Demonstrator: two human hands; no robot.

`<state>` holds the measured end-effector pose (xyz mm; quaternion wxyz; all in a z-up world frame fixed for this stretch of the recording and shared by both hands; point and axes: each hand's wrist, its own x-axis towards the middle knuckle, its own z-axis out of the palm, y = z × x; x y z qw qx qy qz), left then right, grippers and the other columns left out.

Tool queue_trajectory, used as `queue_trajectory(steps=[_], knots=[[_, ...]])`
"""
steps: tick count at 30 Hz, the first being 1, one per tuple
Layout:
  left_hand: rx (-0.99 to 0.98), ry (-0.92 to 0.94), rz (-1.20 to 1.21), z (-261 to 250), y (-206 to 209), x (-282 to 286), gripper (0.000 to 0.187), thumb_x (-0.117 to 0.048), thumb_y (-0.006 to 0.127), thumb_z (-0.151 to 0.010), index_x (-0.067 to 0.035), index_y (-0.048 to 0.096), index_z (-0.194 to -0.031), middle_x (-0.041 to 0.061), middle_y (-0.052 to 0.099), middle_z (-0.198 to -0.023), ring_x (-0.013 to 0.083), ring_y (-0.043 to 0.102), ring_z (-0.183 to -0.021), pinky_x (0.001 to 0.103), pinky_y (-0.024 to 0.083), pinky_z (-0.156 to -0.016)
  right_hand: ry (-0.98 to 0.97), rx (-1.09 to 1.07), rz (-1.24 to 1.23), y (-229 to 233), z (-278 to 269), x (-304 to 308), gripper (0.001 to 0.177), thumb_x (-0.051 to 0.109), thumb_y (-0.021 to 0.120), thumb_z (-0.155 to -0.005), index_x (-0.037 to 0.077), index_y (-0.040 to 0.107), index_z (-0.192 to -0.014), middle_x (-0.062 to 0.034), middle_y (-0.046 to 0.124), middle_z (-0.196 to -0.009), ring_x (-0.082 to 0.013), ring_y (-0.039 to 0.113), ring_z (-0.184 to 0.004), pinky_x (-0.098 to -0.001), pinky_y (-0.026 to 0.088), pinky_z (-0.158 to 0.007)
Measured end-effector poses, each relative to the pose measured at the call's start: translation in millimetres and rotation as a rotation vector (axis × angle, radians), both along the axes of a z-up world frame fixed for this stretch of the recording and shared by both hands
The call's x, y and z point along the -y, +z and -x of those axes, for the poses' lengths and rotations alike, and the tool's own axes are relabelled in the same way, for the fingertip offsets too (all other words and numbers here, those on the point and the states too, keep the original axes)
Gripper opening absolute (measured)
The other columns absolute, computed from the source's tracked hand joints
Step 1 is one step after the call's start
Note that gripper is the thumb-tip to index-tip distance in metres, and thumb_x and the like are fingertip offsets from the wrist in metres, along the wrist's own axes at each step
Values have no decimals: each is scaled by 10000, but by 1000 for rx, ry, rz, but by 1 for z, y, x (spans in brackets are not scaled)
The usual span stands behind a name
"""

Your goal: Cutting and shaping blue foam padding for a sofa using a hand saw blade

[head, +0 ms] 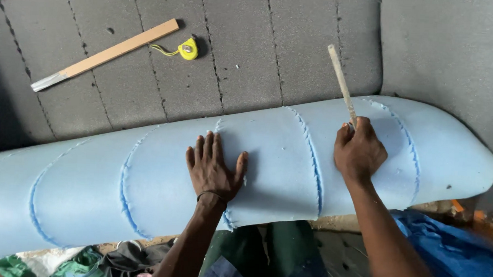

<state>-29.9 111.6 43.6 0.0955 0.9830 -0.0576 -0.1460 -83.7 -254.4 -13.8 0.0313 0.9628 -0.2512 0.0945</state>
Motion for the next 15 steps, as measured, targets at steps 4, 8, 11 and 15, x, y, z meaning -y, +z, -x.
queue_trajectory(steps=[4,8,11,15], knots=[[108,29,56,1,-6,2,948,-801,602,-1032,-52,623,-1612,193,651,-1622,424,518,-1600,671,291,-1358,44,-3,75,-5,4,6,216,490,772,-1090,325,709,-1214,64,787,-905,-269,841,-747,-451,676,-668],[47,20,16,-4,-5,5,954,-771,482,-1036,-31,627,-1619,181,611,-1714,398,473,-1633,610,235,-1351,79,-10,-38,6,-2,2,200,329,750,-1175,152,737,-1267,-113,859,-1054,-441,790,-822,-596,535,-600],[25,29,13,-7,-4,8,975,-778,424,-1038,-38,599,-1647,173,588,-1729,390,447,-1645,608,217,-1359,100,-31,-17,4,-3,5,203,335,763,-1224,142,704,-1246,-97,819,-987,-414,753,-735,-564,498,-538],[46,44,8,-7,-8,11,971,-787,405,-1037,-50,617,-1632,165,618,-1702,391,469,-1625,607,229,-1344,154,37,4,0,-6,10,197,293,752,-1227,103,697,-1232,-123,838,-948,-414,768,-727,-557,510,-550]])
